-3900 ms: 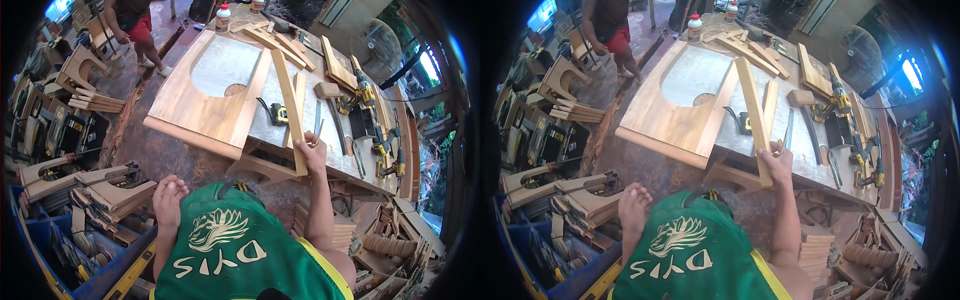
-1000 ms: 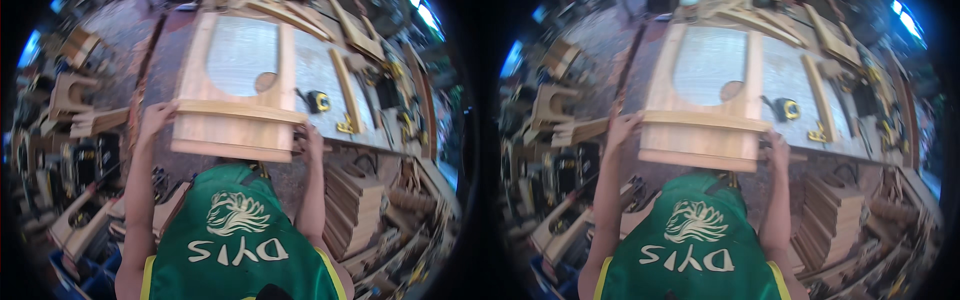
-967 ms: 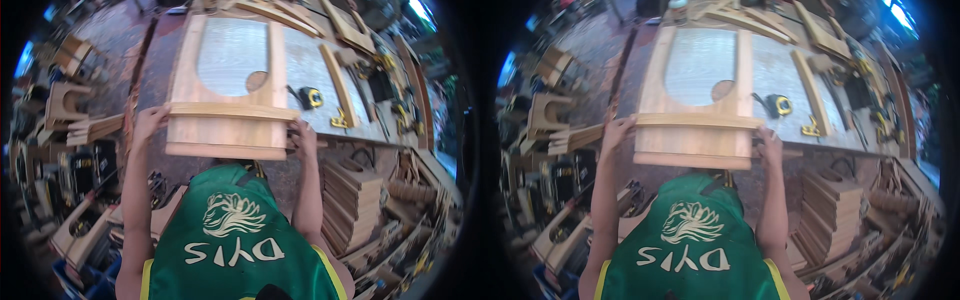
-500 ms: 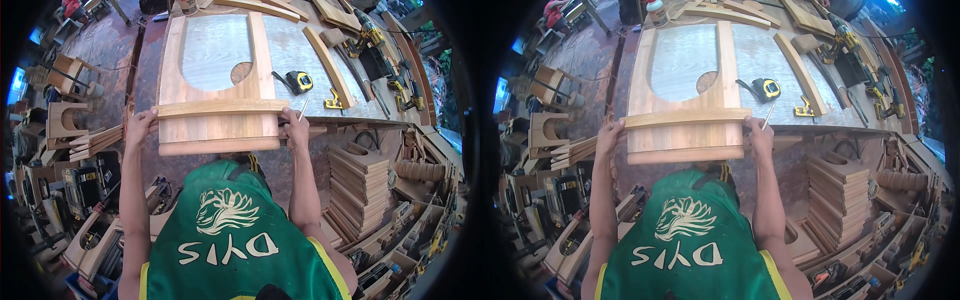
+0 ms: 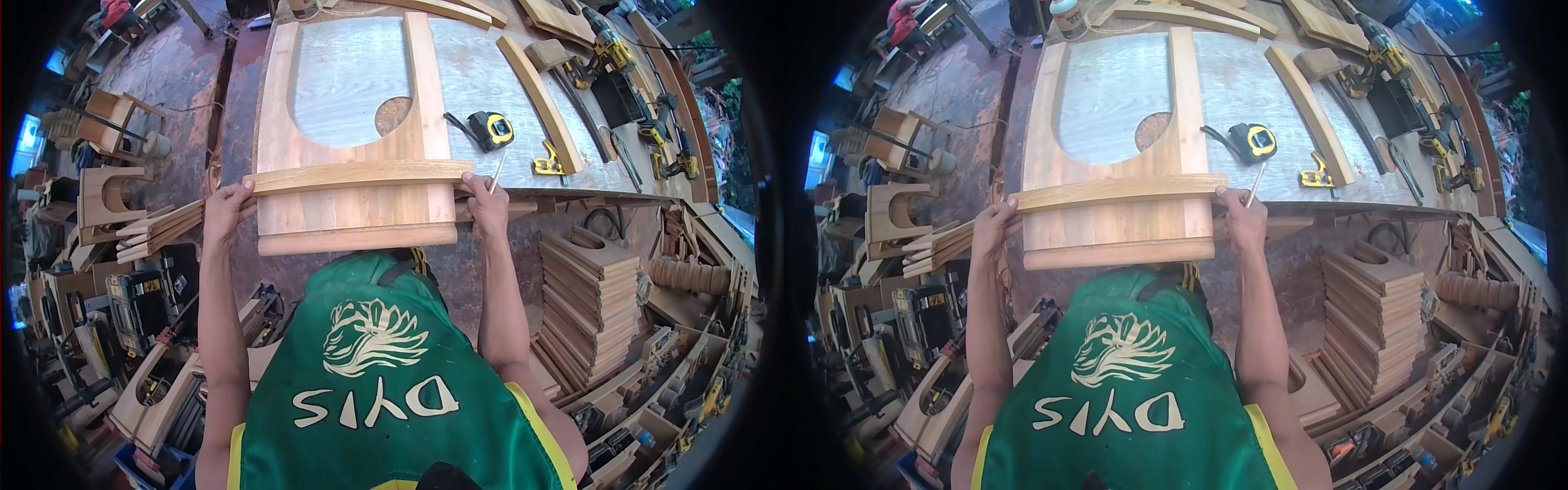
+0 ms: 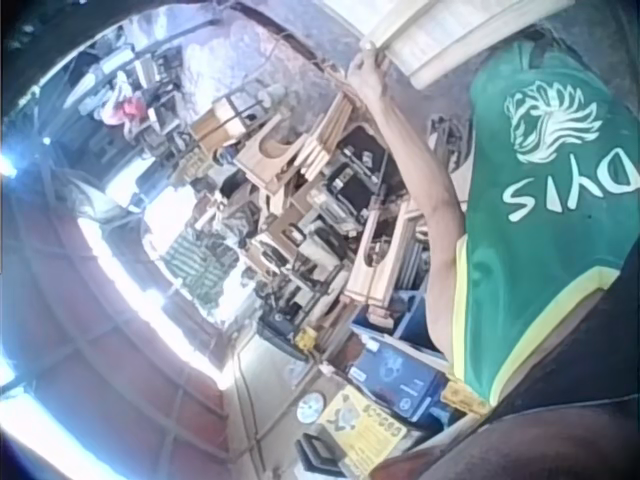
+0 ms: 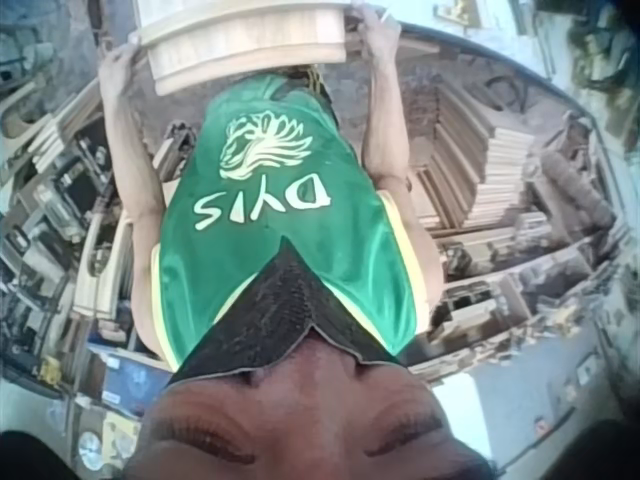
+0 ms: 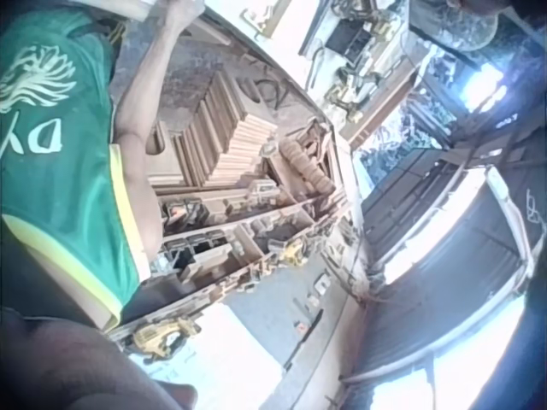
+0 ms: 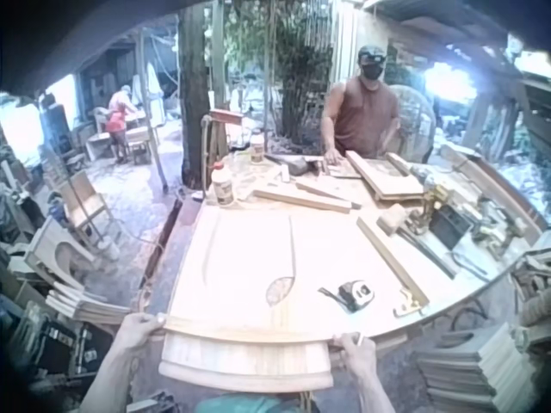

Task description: Measuring and marking a wooden board for assembly.

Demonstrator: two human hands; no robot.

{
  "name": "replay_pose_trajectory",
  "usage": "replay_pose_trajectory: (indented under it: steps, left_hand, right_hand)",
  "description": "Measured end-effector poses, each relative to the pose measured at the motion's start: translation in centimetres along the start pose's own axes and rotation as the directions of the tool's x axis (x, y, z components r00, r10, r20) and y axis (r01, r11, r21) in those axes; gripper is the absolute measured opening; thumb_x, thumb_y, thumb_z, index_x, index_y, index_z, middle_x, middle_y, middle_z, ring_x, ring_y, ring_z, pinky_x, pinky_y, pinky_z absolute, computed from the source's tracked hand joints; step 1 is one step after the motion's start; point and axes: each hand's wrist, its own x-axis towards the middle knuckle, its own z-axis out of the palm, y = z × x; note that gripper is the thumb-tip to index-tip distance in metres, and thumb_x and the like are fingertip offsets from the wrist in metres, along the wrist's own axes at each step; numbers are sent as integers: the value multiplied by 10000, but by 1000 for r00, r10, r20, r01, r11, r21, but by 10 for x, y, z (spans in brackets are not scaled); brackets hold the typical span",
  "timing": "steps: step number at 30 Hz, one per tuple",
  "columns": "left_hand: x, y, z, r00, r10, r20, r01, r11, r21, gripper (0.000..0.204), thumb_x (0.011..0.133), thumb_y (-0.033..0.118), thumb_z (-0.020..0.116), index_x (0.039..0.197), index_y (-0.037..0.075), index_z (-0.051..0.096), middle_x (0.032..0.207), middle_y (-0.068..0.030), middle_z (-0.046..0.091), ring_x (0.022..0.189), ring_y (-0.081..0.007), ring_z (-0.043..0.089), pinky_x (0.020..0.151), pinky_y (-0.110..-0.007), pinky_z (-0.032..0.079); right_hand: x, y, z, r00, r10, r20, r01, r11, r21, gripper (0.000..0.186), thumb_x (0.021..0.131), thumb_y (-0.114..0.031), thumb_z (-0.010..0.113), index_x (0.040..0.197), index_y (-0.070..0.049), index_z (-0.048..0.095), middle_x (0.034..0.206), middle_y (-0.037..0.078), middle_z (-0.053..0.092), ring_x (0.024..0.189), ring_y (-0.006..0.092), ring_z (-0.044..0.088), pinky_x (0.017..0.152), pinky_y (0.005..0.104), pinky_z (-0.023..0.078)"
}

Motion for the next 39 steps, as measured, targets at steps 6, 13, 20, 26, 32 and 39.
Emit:
replay_pose_trajectory:
  steps: [6, 13, 20, 26, 32, 39]
  left_hand:
    - [1, 0, 1, 1000, -1, -1, 1, 1000, -18, 283, 938, 262, 792, 957, 7, 671, 929, -82, 706, 840, -158, 722, 769, -289, 633]
    - [7, 3, 0, 1000, -28, 5, 28, 999, -23, 263, 937, 252, 792, 948, 17, 675, 929, -80, 706, 841, -173, 728, 774, -297, 635]
    - [-7, 3, -7, 999, -6, -37, 9, 997, 75, 333, 927, 291, 795, 971, -25, 701, 934, -90, 698, 901, -164, 702, 773, -296, 617]
    - [-1, 2, 3, 1000, 0, -17, 1, 998, 69, 411, 879, 316, 843, 1002, -45, 691, 953, -116, 713, 865, -182, 715, 760, -295, 624]
    - [-8, 9, 3, 999, -15, -40, 15, 1000, 5, 424, 869, 264, 859, 1029, -74, 659, 952, -137, 713, 860, -180, 719, 759, -280, 627]
    - [-4, 7, -1, 998, 9, -57, -6, 999, 50, 461, 871, 267, 857, 1067, -93, 647, 974, -147, 709, 880, -184, 715, 768, -288, 626]
  right_hand:
    - [3, 2, -3, 1000, -25, -7, 25, 1000, 0, 321, 891, -265, 795, 932, 27, 668, 943, 207, 731, 431, 37, 397, 407, 239, 358]
    - [4, 1, -1, 1000, -4, 6, 4, 1000, -2, 290, 898, -249, 790, 912, 10, 660, 939, 217, 733, 440, 30, 389, 428, 244, 358]
    - [11, 12, -2, 1000, -21, 6, 21, 1000, -21, 252, 867, -240, 829, 900, -12, 727, 695, -40, 561, 533, 41, 413, 472, 246, 319]
    - [11, 13, -14, 999, -39, 9, 39, 999, -7, 309, 903, -296, 801, 930, -40, 630, 911, 175, 734, 439, 26, 402, 407, 222, 357]
    - [15, 15, -9, 998, -36, 44, 35, 999, 31, 304, 910, -294, 795, 936, -49, 618, 906, 173, 729, 433, 23, 377, 404, 224, 356]
    - [9, 11, -2, 998, -43, 39, 42, 999, 27, 292, 920, -294, 785, 918, -63, 605, 911, 160, 736, 430, 24, 368, 403, 223, 346]
